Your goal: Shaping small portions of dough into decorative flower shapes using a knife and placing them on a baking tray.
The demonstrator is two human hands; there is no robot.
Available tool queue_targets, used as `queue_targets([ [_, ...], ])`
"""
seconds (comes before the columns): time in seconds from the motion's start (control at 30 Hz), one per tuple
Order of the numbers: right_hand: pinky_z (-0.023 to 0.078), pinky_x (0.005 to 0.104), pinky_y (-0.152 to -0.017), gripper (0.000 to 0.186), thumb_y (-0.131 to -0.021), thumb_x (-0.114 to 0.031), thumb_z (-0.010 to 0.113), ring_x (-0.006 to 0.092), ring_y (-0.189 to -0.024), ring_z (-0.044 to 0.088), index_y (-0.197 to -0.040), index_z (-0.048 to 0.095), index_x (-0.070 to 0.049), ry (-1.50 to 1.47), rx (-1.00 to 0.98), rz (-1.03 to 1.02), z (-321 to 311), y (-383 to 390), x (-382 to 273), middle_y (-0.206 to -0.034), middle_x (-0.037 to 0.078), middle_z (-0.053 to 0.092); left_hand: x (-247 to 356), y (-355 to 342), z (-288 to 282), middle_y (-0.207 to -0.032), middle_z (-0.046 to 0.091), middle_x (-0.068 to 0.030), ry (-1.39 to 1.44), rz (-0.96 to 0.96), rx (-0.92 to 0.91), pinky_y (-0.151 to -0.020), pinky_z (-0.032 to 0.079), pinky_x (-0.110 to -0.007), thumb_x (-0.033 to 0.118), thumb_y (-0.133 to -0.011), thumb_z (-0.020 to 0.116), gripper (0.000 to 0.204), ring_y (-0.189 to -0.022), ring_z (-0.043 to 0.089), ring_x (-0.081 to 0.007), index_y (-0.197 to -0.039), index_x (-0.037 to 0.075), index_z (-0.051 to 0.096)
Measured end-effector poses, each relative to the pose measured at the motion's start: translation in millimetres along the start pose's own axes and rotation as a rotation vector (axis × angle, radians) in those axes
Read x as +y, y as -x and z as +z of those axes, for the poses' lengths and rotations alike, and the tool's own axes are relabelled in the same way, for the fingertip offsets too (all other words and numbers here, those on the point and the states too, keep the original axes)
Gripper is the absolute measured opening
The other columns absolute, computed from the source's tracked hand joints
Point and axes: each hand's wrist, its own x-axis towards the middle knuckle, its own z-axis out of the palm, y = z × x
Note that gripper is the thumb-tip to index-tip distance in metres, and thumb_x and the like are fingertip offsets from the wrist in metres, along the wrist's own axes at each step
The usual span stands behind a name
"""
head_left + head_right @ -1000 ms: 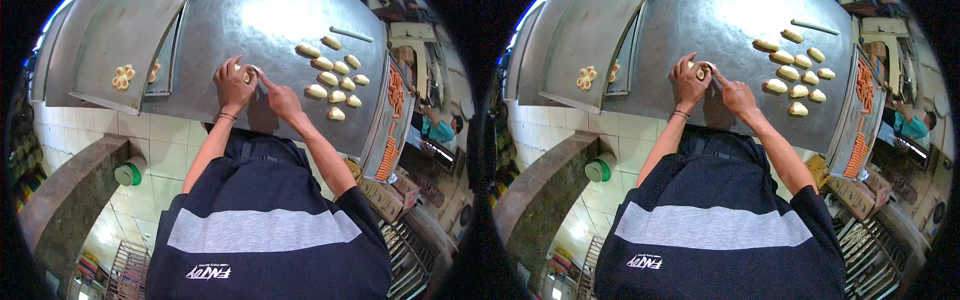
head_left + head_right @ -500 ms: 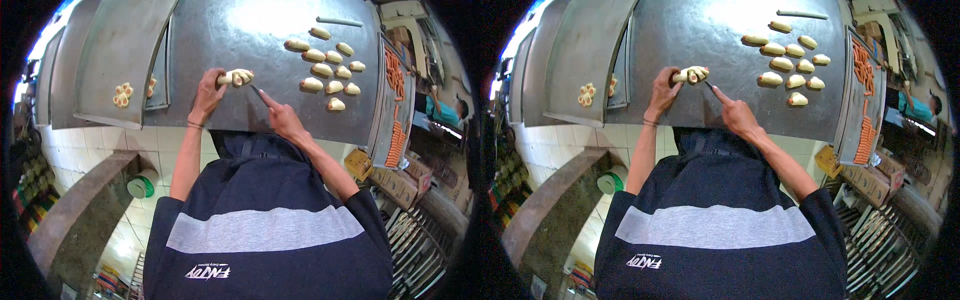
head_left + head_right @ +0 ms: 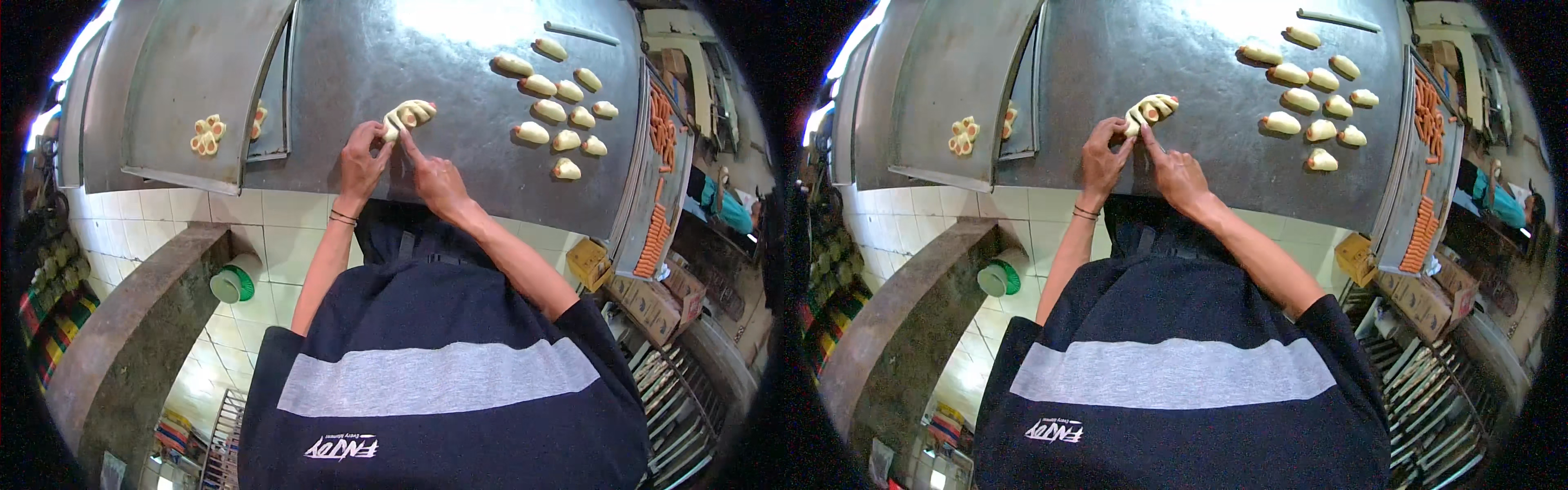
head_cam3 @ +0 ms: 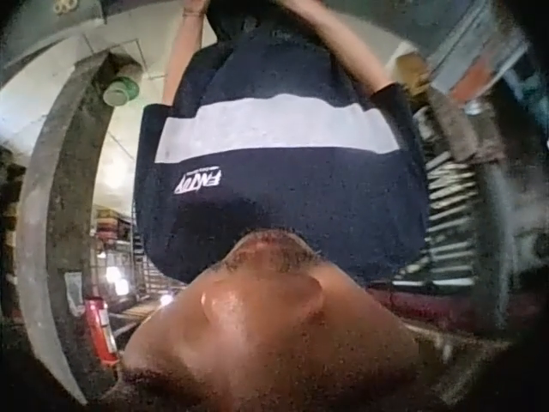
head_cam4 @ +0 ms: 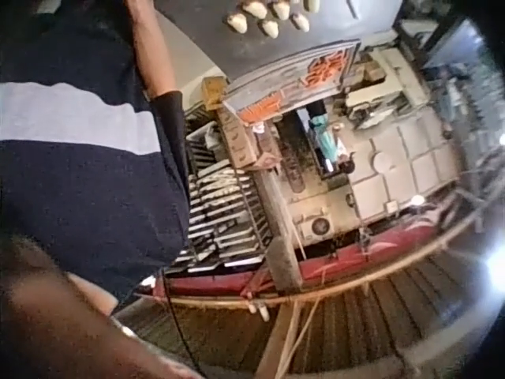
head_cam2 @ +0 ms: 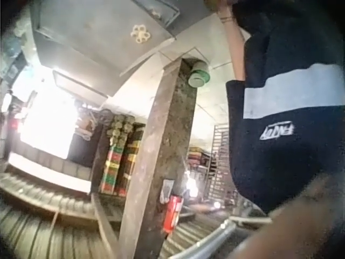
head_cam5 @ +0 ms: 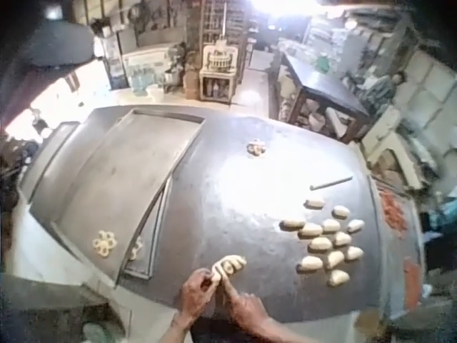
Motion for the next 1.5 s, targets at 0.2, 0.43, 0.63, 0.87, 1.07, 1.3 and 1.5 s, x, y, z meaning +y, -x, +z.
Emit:
queue_targets([
  [0.2, 0.054, 0.0623, -0.072, 0.081, -0.089, -0.001, 0.054, 0.0507, -0.075, 0.069, -0.165, 0.033, -0.023, -0.058, -0.168, 0.041, -1, 73, 22, -0.079, 0.031, 0.069, -6, 31, -19, -0.107, 0.068, -0.0116, -0.263, 0.071, 0.053, -0.088, 0.054, -0.040, 0.003, -0.084, 0.076, 0.023, -0.095, 0.067, -0.0287, -0.107, 0.003, 0.068],
  [0.43, 0.054, 0.0616, -0.075, 0.078, -0.091, -0.003, 0.054, 0.0504, -0.075, 0.068, -0.164, 0.035, -0.022, -0.133, -0.189, 0.053, -47, 35, -12, -0.081, 0.031, 0.069, 9, 35, -4, -0.100, 0.071, -0.0079, -0.038, -0.179, 0.123, -0.083, 0.055, -0.038, 0.000, -0.084, 0.077, 0.027, -0.091, 0.067, -0.0256, -0.110, 0.005, 0.070],
  [0.63, 0.051, 0.0586, -0.070, 0.082, -0.090, 0.001, 0.056, 0.0475, -0.071, 0.066, -0.166, 0.030, -0.016, -0.112, -0.114, -0.093, -16, 21, -5, -0.076, 0.028, 0.066, 9, 38, 1, -0.098, 0.072, -0.0084, -0.084, -0.103, 0.148, -0.081, 0.055, -0.037, -0.001, -0.082, 0.079, 0.017, -0.092, 0.068, -0.0264, -0.097, 0.003, 0.070],
  [0.87, 0.054, 0.0576, -0.070, 0.084, -0.089, -0.001, 0.054, 0.0455, -0.072, 0.069, -0.167, 0.028, -0.021, -0.053, -0.160, -0.092, -11, 27, 12, -0.079, 0.028, 0.068, -7, 21, -11, -0.098, 0.072, -0.0096, -0.149, 0.021, 0.038, -0.087, 0.052, -0.040, -0.001, -0.081, 0.079, 0.014, -0.096, 0.066, -0.0300, -0.091, 0.000, 0.069],
  [1.07, 0.055, 0.0536, -0.068, 0.071, -0.092, -0.004, 0.055, 0.0421, -0.071, 0.067, -0.157, 0.048, -0.032, -0.048, -0.141, 0.036, -70, 72, 64, -0.080, 0.024, 0.066, 14, 0, -43, -0.113, 0.055, -0.0120, -0.452, -0.086, 0.135, -0.101, 0.045, -0.044, 0.006, -0.075, 0.086, 0.036, -0.113, 0.054, -0.0327, -0.107, 0.006, 0.069],
  [1.3, 0.052, 0.0524, -0.092, 0.056, -0.091, -0.003, 0.061, 0.0395, -0.111, 0.062, -0.144, 0.063, -0.022, 0.188, 0.308, 0.049, -100, 28, 126, -0.120, 0.020, 0.063, 44, -49, -44, -0.122, 0.056, -0.0138, -0.631, -0.124, -0.004, -0.107, 0.043, -0.046, 0.006, -0.081, 0.082, 0.054, -0.119, 0.054, -0.0357, -0.130, 0.007, 0.060],
  [1.5, 0.055, 0.0497, -0.083, 0.058, -0.085, 0.001, 0.059, 0.0452, -0.095, 0.069, -0.142, 0.055, -0.004, -0.367, 0.292, 0.077, -99, -18, 72, -0.102, 0.026, 0.070, 59, -97, 15, -0.119, 0.066, -0.0174, -0.165, -0.071, -0.105, -0.100, 0.053, -0.042, 0.004, -0.087, 0.074, 0.043, -0.110, 0.068, -0.0326, -0.129, 0.002, 0.064],
])
